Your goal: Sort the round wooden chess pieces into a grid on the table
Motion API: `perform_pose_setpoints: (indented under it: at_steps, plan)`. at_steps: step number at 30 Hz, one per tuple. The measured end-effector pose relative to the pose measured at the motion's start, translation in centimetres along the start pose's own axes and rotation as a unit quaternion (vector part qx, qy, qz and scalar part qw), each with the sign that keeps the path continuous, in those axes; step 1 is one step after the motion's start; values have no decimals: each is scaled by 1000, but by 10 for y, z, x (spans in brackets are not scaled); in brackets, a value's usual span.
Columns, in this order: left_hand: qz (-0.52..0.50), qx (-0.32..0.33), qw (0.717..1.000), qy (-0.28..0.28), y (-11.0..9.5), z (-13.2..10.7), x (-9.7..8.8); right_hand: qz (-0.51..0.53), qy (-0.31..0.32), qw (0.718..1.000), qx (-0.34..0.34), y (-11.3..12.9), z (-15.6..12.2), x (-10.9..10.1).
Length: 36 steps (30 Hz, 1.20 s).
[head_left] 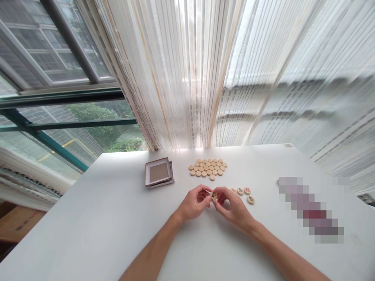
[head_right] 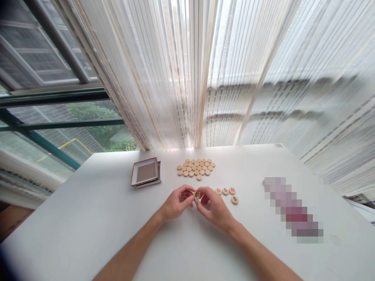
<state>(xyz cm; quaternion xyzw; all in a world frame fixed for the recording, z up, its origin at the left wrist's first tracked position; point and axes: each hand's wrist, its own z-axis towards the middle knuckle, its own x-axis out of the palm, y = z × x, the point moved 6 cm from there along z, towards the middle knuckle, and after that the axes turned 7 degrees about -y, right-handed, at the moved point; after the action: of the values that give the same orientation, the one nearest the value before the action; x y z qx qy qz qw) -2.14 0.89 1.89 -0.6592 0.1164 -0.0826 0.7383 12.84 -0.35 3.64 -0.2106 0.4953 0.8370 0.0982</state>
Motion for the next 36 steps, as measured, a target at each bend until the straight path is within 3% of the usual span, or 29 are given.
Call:
perform_pose_setpoints:
  at_steps: [36]
  plan:
    - [36,10,999,-23,4,0,-1,50,22,998,32,3,0,0]
